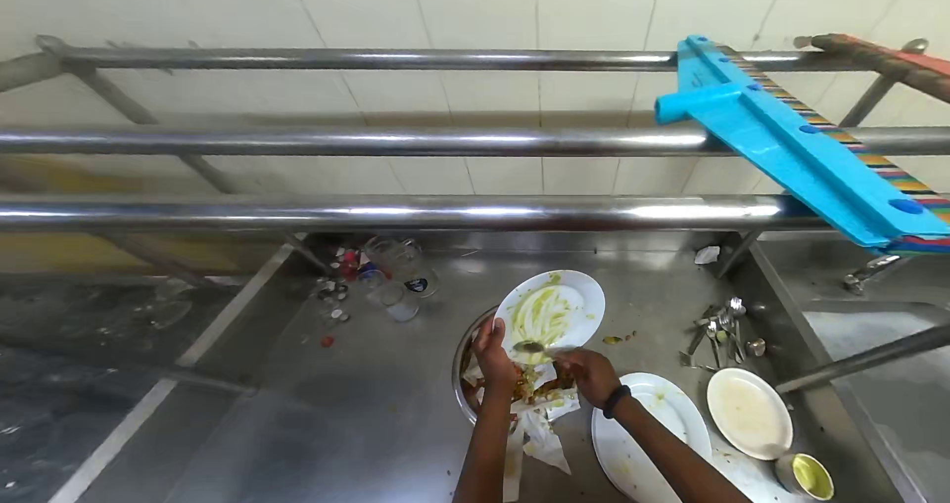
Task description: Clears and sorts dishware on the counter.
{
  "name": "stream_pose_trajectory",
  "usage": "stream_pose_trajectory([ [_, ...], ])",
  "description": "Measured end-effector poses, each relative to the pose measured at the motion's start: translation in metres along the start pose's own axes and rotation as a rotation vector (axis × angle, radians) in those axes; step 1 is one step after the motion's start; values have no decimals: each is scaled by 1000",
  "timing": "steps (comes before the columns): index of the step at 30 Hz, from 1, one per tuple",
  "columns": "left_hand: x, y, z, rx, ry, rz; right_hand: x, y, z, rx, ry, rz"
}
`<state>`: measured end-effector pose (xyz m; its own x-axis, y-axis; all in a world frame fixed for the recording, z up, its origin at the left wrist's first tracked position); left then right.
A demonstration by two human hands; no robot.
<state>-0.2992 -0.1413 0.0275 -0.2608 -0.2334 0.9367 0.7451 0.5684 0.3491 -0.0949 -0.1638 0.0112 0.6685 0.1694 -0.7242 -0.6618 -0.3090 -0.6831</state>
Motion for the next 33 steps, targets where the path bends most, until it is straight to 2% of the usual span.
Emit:
stream_pose_trajectory([
  [2, 3, 3, -3, 5, -17, 36, 9, 4, 2, -145, -25, -125],
  [4, 9, 3, -3, 5, 13, 65, 23, 7, -6, -188, -36, -183],
  [6, 15, 0, -1, -1, 52, 82, 29, -6, -18, -20, -45, -129],
  [10, 14, -10, 0, -37, 103, 104, 26, -44, -26, 486, -49, -204],
  [12, 16, -9, -3, -63, 106, 121, 30, -58, -22, 576, -20, -235],
  [14, 20, -5, -7, -66, 91, 132, 38, -59, -20, 518, 37, -214],
  [17, 19, 4, -14, 1, 53, 112, 52, -30, -24, 267, 145, -48],
  [19, 12, 13, -18, 48, 19, 41, 57, -3, -31, 115, 141, 61],
  [22, 12, 27, -28, 138, -121, -57, 61, 29, -52, -49, 116, 64],
  [25, 10, 33, -30, 189, -218, -114, 66, 31, -71, 10, 289, 174],
  [28, 4, 32, -28, 210, -247, -109, 63, 1, -75, 133, 451, 278],
  [30, 2, 33, -32, 208, -260, -54, 59, -17, -72, 165, 472, 338],
  [33, -1, 41, -37, 223, -251, -16, 54, -27, -71, 123, 453, 372],
])
Point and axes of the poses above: each hand's wrist, its own z-axis towards the middle knuckle, its own y-axis out of the palm, x = y × z, the point moved 1 cm from there along z, towards the middle knuckle, and after that the axes turned 7 degrees about x, right-handed, at the moved point
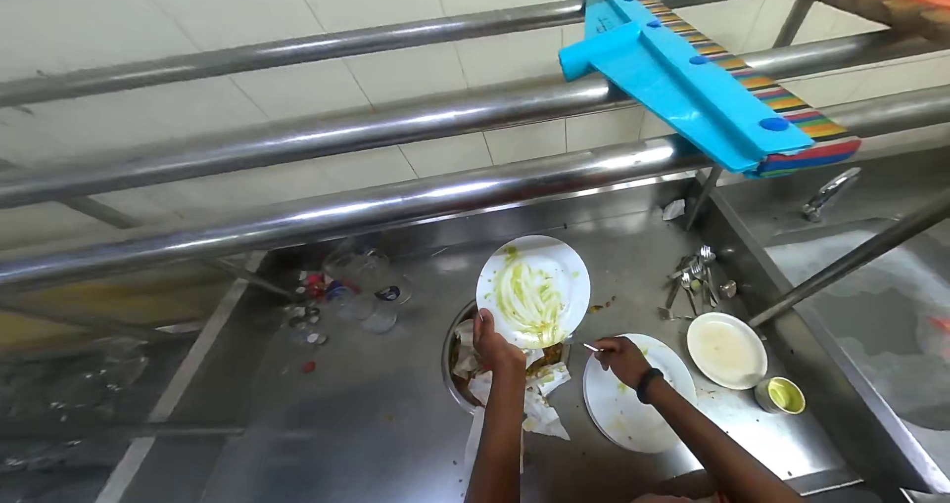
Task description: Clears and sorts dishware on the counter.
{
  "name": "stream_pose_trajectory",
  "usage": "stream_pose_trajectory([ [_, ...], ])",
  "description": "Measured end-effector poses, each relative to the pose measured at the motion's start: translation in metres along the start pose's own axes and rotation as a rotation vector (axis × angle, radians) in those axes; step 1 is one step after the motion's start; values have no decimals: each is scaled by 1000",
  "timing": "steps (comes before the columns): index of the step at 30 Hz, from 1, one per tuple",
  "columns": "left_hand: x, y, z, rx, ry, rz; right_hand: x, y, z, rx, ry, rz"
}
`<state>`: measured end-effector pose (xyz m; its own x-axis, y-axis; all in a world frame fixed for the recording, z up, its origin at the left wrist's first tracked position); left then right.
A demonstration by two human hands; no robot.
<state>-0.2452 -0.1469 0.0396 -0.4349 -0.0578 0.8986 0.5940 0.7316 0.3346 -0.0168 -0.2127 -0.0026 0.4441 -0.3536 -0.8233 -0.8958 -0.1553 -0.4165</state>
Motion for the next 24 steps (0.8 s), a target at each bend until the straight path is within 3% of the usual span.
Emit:
stream_pose_trajectory([
  [9, -14, 14, -16, -31, 55, 17, -1, 22, -9, -161, -26, 83],
  [14, -12, 18, -22, -35, 70, 77, 8, 11, -12, -206, -94, 119],
  [19, -18, 3, -12, 25, 78, 208, 57, -28, -33, -66, -4, 354],
  [24, -42, -40, -47, 25, -9, 320, 120, -67, -80, 307, 186, 601],
])
Point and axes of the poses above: each hand's wrist, its own z-axis towards the middle knuckle, its own y-axis out of the palm, x = y × z, the point moved 1 cm from there along z, towards the middle knuckle, and after that the axes turned 7 degrees about x, right-handed, at the moved point
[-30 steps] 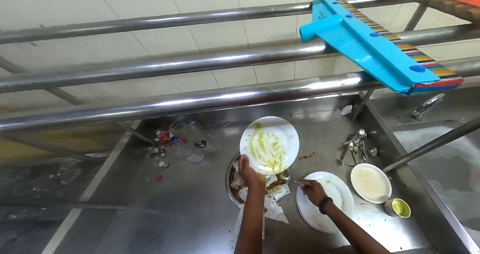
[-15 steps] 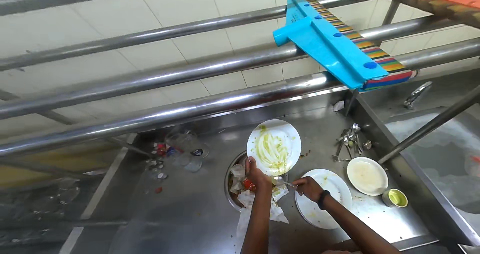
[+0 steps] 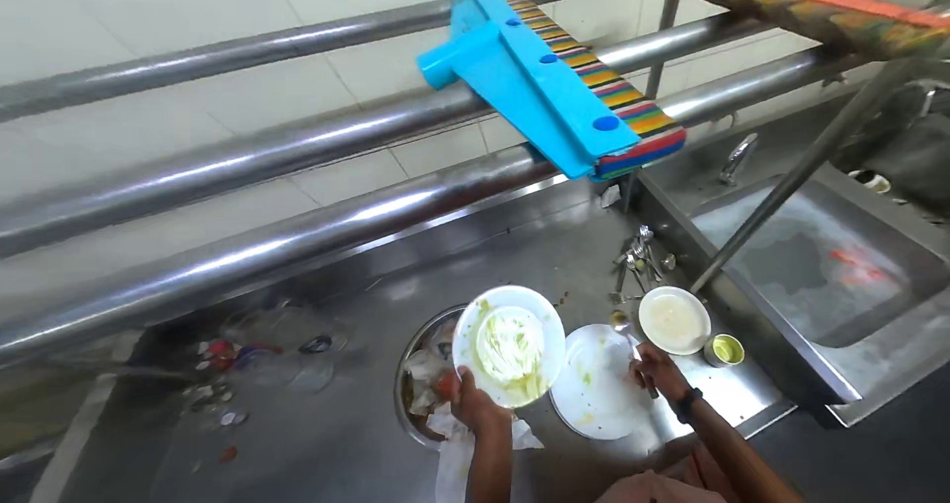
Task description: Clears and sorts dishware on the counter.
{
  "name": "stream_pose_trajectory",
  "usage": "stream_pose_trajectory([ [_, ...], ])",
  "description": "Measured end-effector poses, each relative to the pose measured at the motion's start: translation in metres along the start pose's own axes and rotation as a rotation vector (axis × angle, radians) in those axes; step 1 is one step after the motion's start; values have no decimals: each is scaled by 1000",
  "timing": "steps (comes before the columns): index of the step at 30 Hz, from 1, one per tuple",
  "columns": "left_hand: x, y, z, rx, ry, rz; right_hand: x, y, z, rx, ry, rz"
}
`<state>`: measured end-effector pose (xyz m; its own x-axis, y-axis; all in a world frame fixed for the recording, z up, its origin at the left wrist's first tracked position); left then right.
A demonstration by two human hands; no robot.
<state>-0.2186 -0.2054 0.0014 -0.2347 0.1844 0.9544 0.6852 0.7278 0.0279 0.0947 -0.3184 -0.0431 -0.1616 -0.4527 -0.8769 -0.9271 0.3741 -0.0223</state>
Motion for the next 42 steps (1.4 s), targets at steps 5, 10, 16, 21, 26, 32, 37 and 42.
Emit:
stream_pose_trajectory([
  [5, -44, -23, -51, -54, -154, 160, 32, -52, -7, 473, 145, 12],
  [10, -70, -28, -71, -126, -179, 274, 45, -61, 3, 696, 197, -244],
  [16, -79, -24, -76, -186, -187, 271, 39, -51, 29, 777, 243, -261],
  [21, -83, -26, -68, -272, -135, 396, 25, -52, 43, 765, 329, -223],
  [26, -79, -29, -60, -327, -16, 547, 17, -50, 42, 766, 288, -120],
  [32, -85, -29, -50, -441, 121, 744, 19, -48, 21, 705, 231, 119],
  [37, -87, -24, -47, -622, 248, 1145, 41, -49, -17, 510, 49, 54],
  [42, -76, -8, -72, -804, 467, 1525, 75, -62, -37, 255, -85, -175],
])
Point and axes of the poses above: each hand's wrist, its own z-axis towards the middle knuckle, its own y-axis out of the palm, x = y × z, the point moved 1 cm from there along z, towards the middle knuckle, and after that the axes turned 7 degrees about x, right-handed, at the moved point
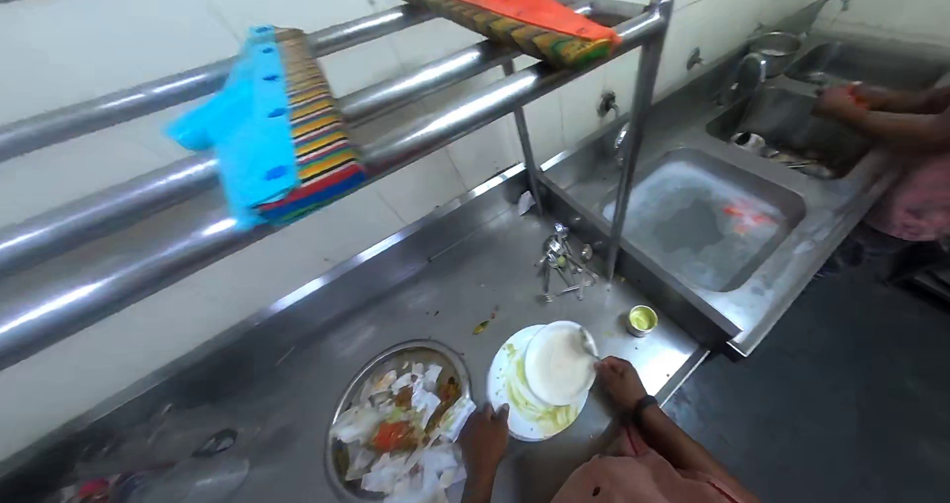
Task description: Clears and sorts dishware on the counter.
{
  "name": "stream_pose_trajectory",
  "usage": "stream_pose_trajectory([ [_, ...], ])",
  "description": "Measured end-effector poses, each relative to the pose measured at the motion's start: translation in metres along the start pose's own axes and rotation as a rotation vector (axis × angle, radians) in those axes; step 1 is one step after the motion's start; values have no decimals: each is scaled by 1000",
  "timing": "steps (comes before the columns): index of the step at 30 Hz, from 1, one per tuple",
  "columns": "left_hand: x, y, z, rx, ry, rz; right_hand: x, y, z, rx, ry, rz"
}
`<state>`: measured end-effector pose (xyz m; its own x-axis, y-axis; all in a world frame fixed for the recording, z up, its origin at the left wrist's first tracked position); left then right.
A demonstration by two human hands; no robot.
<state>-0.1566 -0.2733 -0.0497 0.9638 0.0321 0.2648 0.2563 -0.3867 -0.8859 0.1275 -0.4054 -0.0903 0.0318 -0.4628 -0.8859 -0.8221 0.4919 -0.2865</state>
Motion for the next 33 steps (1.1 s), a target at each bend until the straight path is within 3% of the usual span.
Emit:
stream_pose_trajectory([
  [3, 35, -14, -7, 140, 76, -24, 9, -19, -4, 30, -30, -35],
  [5, 74, -19, -8, 223, 252, -184, 12, -40, -5, 142, -14, -45],
  [8, 154, -5, -6, 33, 492, -319, 19, -72, -2, 354, 3, -14],
  [12, 248, 57, 4, -207, 765, -254, 14, -106, 3, 508, 33, 21],
  [15, 291, 102, 18, -263, 889, -153, 9, -123, 4, 546, -9, 33],
  [18, 314, 117, 25, -252, 931, -99, 8, -130, 4, 558, -24, 52],
  [21, 310, 108, 25, -223, 879, -151, 7, -122, 7, 521, -13, 111],
  [24, 279, 76, 13, -140, 771, -272, -2, -110, 16, 429, -15, 120],
  [28, 203, 23, -1, 30, 537, -262, -12, -87, 48, 236, -55, -51],
  [33, 111, 8, 3, 87, 287, -89, -59, -50, 109, 68, -76, -313],
])
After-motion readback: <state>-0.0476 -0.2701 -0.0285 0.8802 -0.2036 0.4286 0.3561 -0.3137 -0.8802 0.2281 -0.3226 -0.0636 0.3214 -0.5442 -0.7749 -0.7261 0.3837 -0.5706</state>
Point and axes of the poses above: each hand's wrist, its own z-axis towards the middle knuckle, its own y-axis out of the palm, x = y × z, the point moved 1 cm from there along z, towards the middle knuckle, and after that the axes turned 7 degrees about x, right-handed, at the moved point
